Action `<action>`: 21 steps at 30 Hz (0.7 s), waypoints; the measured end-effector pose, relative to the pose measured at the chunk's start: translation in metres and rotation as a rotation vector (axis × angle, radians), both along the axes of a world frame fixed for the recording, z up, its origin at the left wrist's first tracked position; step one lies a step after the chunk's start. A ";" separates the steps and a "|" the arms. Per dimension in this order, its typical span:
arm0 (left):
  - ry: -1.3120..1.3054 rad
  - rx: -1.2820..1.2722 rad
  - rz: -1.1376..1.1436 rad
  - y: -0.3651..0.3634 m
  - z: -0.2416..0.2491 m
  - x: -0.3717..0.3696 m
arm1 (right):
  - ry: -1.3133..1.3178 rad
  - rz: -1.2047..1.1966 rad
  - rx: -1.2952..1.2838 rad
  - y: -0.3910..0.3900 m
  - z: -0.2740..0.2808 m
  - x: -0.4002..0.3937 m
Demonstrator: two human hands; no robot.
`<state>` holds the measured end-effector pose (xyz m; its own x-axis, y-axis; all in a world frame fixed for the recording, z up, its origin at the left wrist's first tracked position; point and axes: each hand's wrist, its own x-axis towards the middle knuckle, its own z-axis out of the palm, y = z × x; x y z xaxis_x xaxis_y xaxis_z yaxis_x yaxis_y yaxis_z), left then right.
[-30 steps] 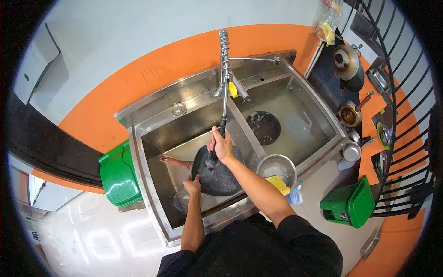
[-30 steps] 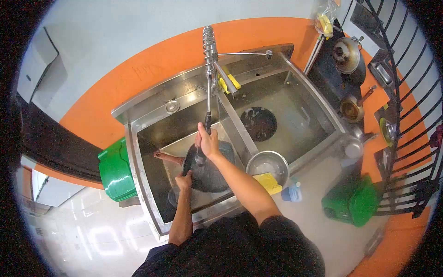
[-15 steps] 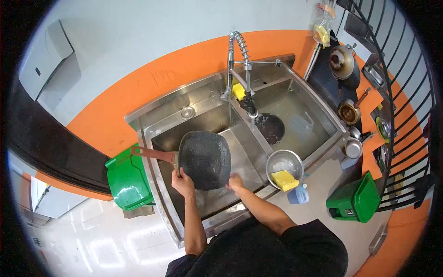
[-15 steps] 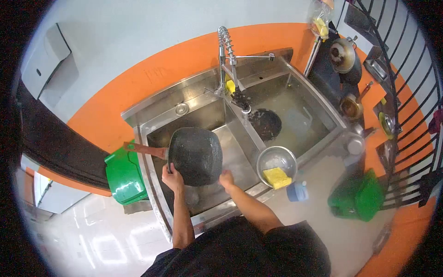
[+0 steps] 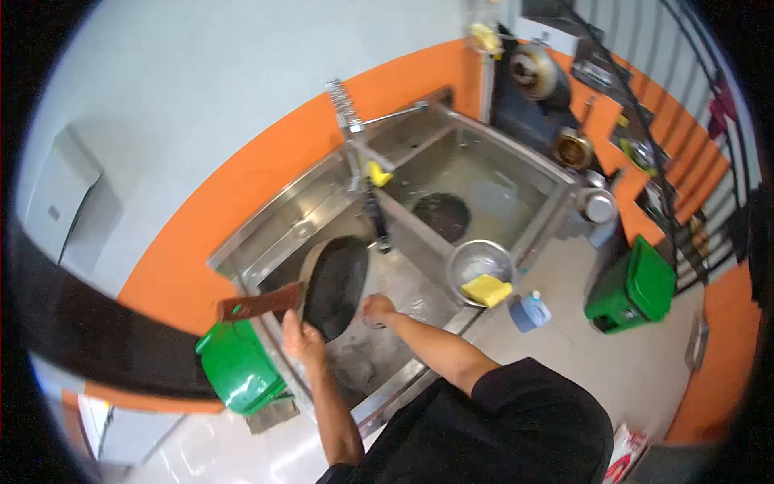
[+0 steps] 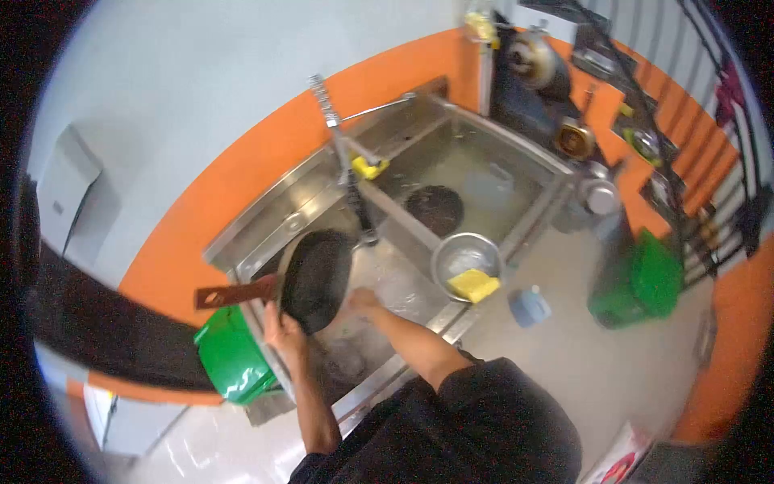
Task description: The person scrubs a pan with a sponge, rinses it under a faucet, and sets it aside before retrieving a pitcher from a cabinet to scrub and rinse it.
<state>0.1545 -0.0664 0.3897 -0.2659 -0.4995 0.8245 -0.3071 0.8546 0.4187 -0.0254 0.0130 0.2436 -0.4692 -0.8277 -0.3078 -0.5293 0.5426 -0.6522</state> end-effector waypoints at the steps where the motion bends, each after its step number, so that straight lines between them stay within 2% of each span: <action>1: -0.045 -0.062 -0.008 -0.007 -0.005 0.003 | 0.050 -0.288 -0.454 -0.012 -0.069 -0.008; 2: -0.090 -0.081 -0.042 -0.005 0.004 0.004 | 0.059 -0.289 -0.385 -0.007 -0.047 -0.019; 3: -0.148 -0.064 -0.073 -0.010 0.001 0.007 | 0.003 -0.327 -0.312 0.013 0.014 -0.022; 4: -0.214 -0.067 -0.098 -0.007 0.013 0.008 | 0.100 -0.332 -0.322 0.029 0.063 -0.025; 5: -0.274 -0.094 -0.125 -0.016 0.010 0.008 | 0.126 -0.381 -0.456 0.040 0.098 -0.029; 8: -0.310 -0.186 -0.227 0.001 0.051 -0.007 | 0.348 -0.166 -0.864 0.068 0.203 -0.045; 10: -0.431 -0.236 -0.264 0.004 0.064 -0.023 | 0.290 0.109 -0.890 0.079 0.247 -0.055; 11: -0.432 -0.240 -0.282 0.013 0.076 -0.030 | 0.179 0.199 -0.961 0.082 0.262 -0.059; 13: -0.543 -0.262 -0.316 0.032 0.096 -0.049 | 0.125 0.312 -0.859 0.092 0.287 -0.073; 14: -0.523 -0.317 -0.348 0.020 0.081 -0.059 | 0.130 0.303 -0.859 0.095 0.293 -0.082; 16: -0.533 -0.303 -0.382 0.036 0.092 -0.085 | -0.308 0.418 -0.877 0.098 0.297 -0.103; 17: -0.537 -0.287 -0.405 0.046 0.102 -0.100 | -0.302 0.418 -0.879 0.102 0.301 -0.119; 19: -0.533 -0.242 -0.390 0.073 0.126 -0.135 | -0.341 0.541 -1.080 0.118 0.318 -0.154; 21: -0.505 -0.189 -0.452 0.106 0.153 -0.176 | -0.316 0.539 -1.090 0.153 0.339 -0.198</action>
